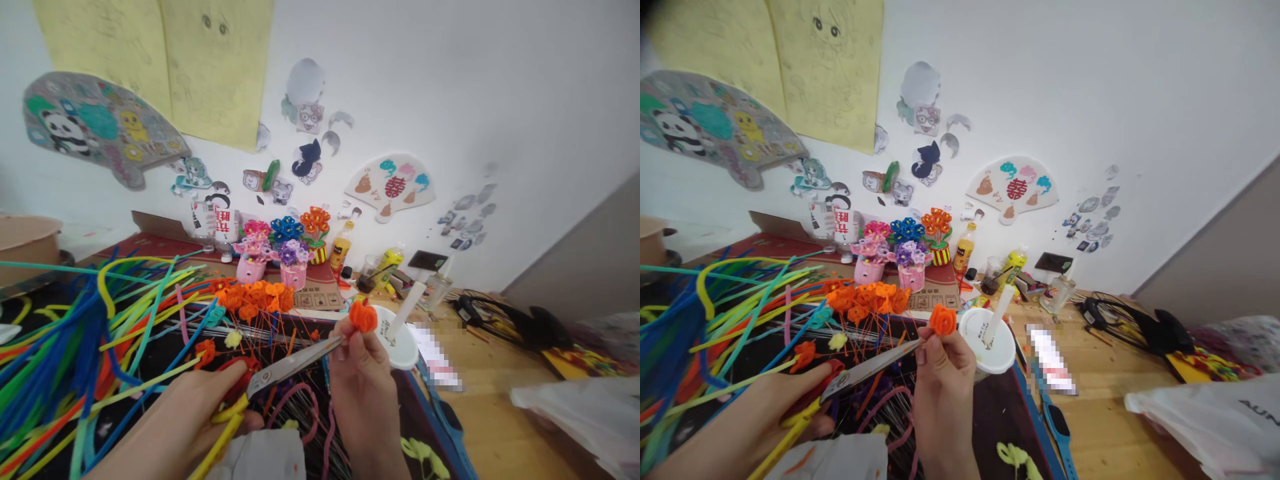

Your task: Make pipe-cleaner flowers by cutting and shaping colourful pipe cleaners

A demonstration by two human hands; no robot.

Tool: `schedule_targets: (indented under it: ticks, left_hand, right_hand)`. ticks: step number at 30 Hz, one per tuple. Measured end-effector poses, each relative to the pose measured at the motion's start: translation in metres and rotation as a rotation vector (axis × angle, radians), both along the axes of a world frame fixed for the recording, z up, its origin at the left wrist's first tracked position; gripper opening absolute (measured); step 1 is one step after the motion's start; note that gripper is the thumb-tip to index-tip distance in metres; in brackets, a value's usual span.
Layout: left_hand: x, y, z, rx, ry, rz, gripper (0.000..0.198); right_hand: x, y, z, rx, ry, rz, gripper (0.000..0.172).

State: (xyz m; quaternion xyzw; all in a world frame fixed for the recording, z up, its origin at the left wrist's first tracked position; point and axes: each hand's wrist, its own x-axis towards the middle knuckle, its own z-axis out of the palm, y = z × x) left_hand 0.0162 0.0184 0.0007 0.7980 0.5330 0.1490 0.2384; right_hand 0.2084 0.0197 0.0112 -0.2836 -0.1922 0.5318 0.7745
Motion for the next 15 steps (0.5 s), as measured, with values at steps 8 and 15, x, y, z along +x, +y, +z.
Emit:
schedule_targets:
  ticks: [8, 15]
  left_hand:
    - [0.0009, -0.0007, 0.0, -0.031, -0.057, -0.008, 0.02]
    - [0.0018, -0.0002, -0.0016, -0.126, -0.012, 0.0, 0.027]
  right_hand:
    - [0.0016, -0.0003, -0.0038, 0.036, -0.022, 0.013, 0.027]
    - [0.0009, -0.0009, -0.0065, 0.058, -0.059, 0.022, 0.025]
